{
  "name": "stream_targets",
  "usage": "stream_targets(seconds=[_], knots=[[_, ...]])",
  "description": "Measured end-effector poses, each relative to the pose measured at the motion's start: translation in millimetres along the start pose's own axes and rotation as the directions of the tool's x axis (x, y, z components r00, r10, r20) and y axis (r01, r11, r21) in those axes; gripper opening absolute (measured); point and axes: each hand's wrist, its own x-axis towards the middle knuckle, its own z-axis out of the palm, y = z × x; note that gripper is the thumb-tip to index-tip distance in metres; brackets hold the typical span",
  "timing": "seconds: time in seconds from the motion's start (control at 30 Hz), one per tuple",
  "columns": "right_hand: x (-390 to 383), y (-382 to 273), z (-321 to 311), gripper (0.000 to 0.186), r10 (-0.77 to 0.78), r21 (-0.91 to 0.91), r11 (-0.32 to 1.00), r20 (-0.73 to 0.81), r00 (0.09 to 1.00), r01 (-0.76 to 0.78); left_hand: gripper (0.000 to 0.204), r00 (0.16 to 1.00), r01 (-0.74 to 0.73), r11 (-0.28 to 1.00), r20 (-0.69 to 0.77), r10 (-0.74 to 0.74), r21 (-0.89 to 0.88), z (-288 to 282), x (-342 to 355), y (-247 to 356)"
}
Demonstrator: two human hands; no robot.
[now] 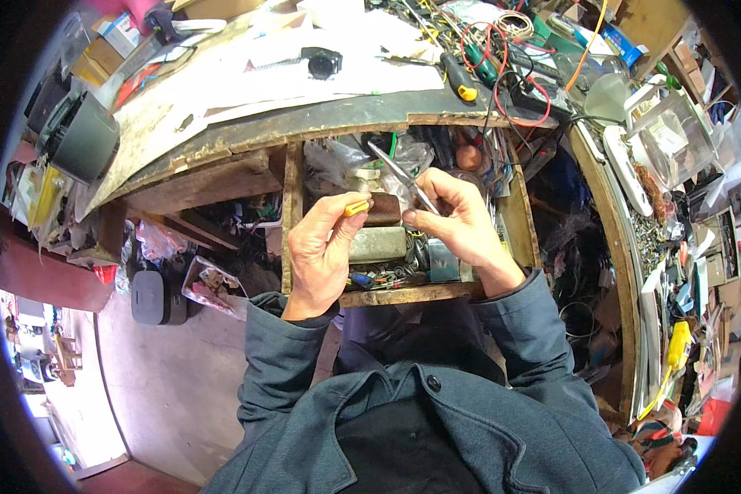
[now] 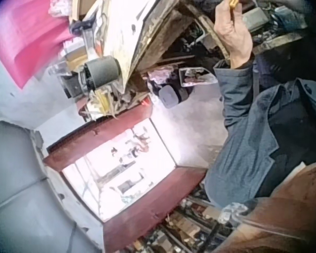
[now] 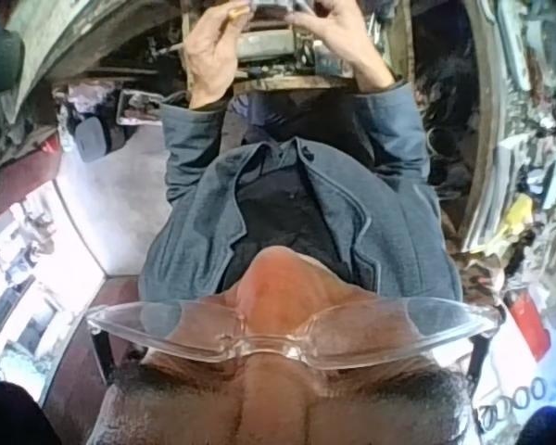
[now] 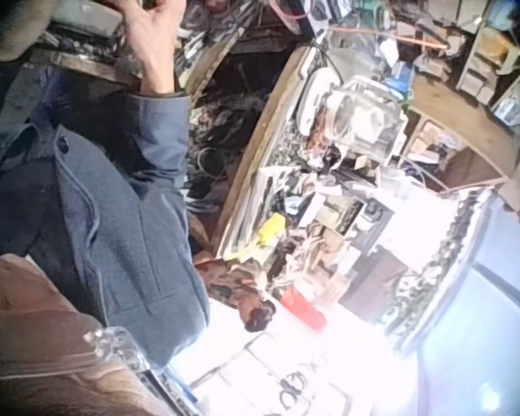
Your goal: The person disassembles a small cylindrical electronic component using a screwdriver and pliers, removes a ring, and then handles a yellow-handled tool. The person also reaches for a kettle and a box of small parts on the cluttered workbench.
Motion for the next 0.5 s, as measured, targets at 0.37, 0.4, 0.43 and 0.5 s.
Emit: stream_targets(seconds=[0.37,0.4,0.43,0.5], knots=[[-6,-5,-21,0.037,-0.155,-0.178,0.965,0.219,0.963,0.195,0.021,0.994,0.108,0.994,0.008,-0.108,-0.018,-3,-2,7],[-6,-6,-21,0.037,-0.151,-0.202,0.959,0.232,0.961,0.2,0.022,0.993,0.115,0.993,0.028,-0.115,-0.022,-2,-2,7],[-6,-6,-21,0.036,-0.161,-0.208,0.956,0.222,0.962,0.208,0.022,0.991,0.123,0.992,0.051,-0.121,-0.031,0,-2,7],[-5,-2,-22,0.035,-0.18,-0.222,0.949,0.202,0.963,0.224,0.023,0.985,0.175,0.978,0.019,-0.174,-0.114,-1,-2,8]])
